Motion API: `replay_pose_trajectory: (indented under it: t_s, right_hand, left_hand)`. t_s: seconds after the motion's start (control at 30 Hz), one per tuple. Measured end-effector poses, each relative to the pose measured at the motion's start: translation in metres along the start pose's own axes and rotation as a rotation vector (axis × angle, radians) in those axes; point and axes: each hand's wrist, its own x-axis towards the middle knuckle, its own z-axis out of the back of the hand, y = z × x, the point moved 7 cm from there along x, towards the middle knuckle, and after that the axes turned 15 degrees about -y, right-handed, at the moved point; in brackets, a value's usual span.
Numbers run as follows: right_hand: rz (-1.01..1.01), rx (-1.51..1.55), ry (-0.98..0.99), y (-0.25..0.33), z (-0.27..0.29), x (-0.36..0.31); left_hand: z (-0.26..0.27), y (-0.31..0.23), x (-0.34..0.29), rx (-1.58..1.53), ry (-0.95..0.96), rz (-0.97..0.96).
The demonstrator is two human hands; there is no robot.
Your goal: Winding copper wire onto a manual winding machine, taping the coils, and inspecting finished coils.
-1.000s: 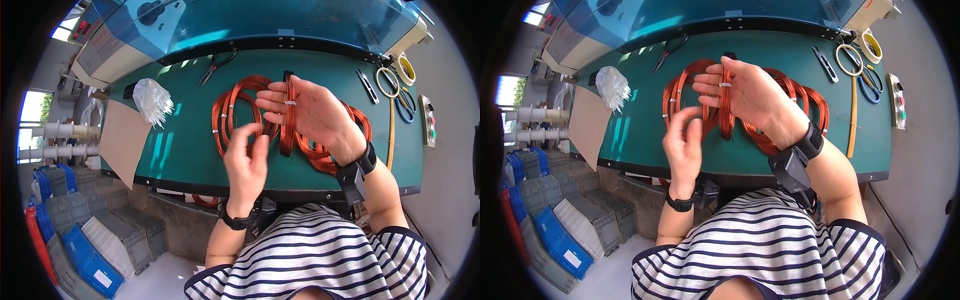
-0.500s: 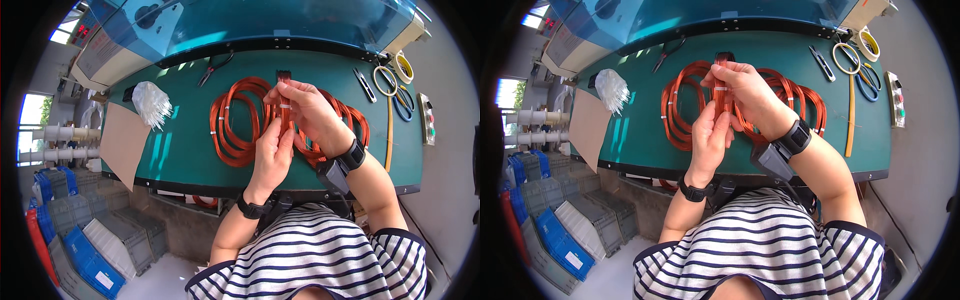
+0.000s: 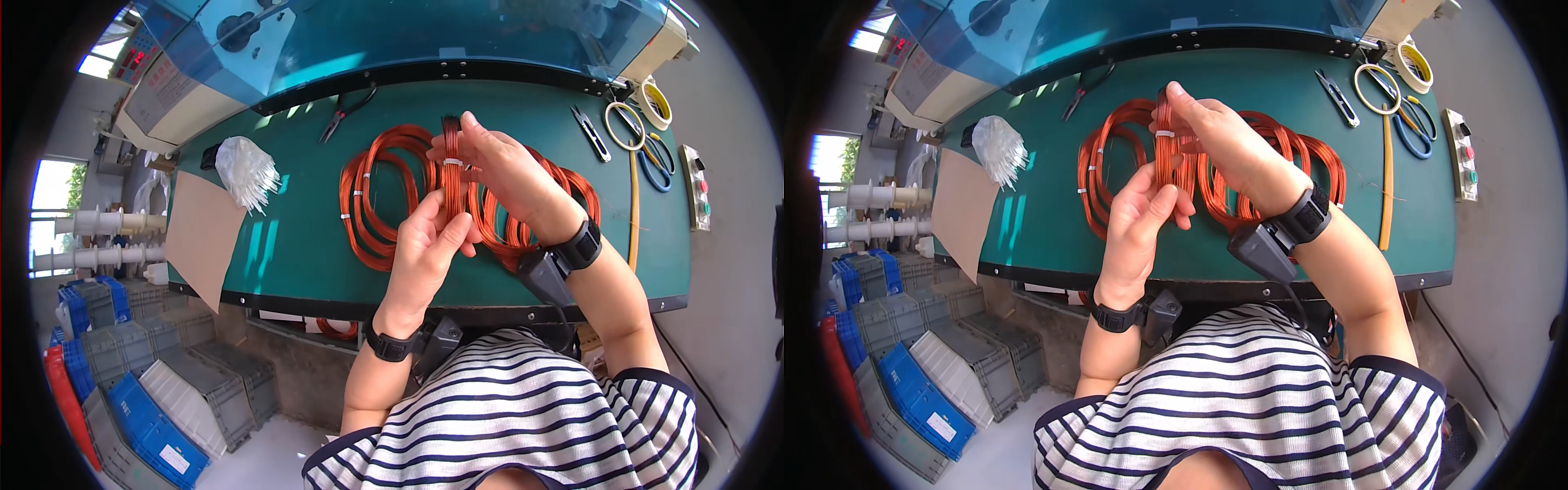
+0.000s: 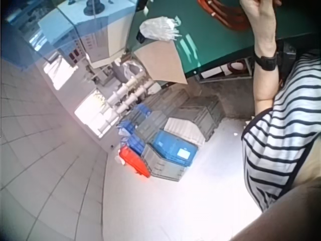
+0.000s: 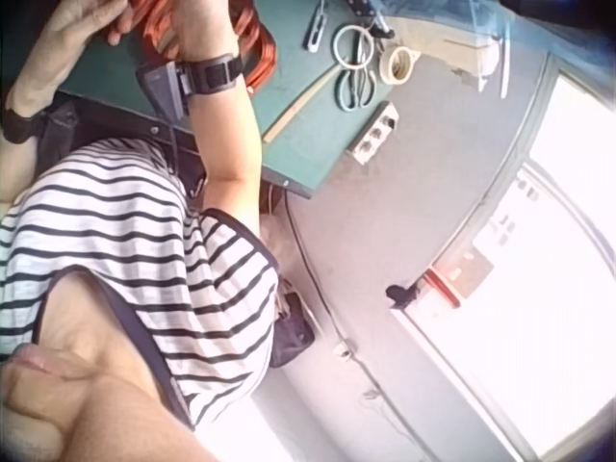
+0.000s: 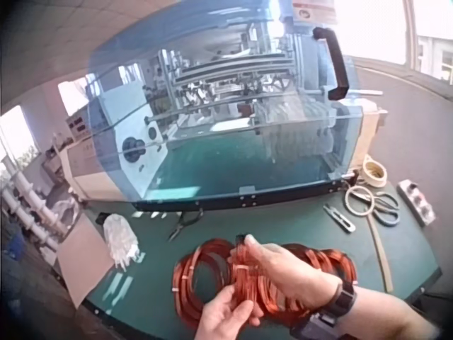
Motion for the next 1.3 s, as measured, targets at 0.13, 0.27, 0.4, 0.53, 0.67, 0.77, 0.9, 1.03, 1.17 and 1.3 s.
replay_pose_trajectory:
  t_s: [0.13, 0.27, 0.4, 0.53, 0.67, 0.77, 0.9, 1.03, 1.17, 1.3]
  right_hand:
    - [0.198, -0.266, -0.088, 0.008, 0.013, 0.012]
    - [0.250, -0.162, -0.294, 0.012, 0.017, 0.013]
    - [0.038, 0.098, -0.005, -0.006, 0.001, 0.013]
    - [0.100, 0.030, -0.031, 0.006, -0.006, -0.006]
    - [0.067, 0.108, -0.135, -0.004, 0.001, -0.002]
    - [0.022, 0.170, -0.256, -0.017, 0.008, 0.002]
    - [0.113, 0.195, -0.302, -0.013, 0.007, -0.002]
    - [0.094, 0.109, -0.298, -0.012, 0.010, -0.002]
    - [0.011, 0.149, -0.253, -0.009, 0.003, -0.013]
    - [0.076, 0.163, -0.281, -0.013, 0.001, -0.009]
  left_hand:
    - [0.007, 0.010, -0.003, 0.042, -0.074, -0.022]
    - [0.006, 0.006, -0.008, 0.069, -0.113, -0.112]
    - [0.001, 0.005, -0.007, 0.143, -0.015, -0.204]
    - [-0.001, 0.006, -0.009, 0.194, 0.123, -0.184]
    - [-0.005, 0.011, -0.010, 0.161, 0.038, -0.130]
    - [-0.002, 0.019, -0.011, 0.169, -0.098, -0.188]
    - [0.008, 0.030, -0.014, 0.119, -0.192, -0.181]
    - [0.001, 0.016, -0.004, 0.002, -0.019, -0.034]
    - [-0.009, 0.003, 0.007, 0.016, 0.009, 0.038]
    - [-0.008, 0.014, 0.014, -0.064, -0.061, 0.042]
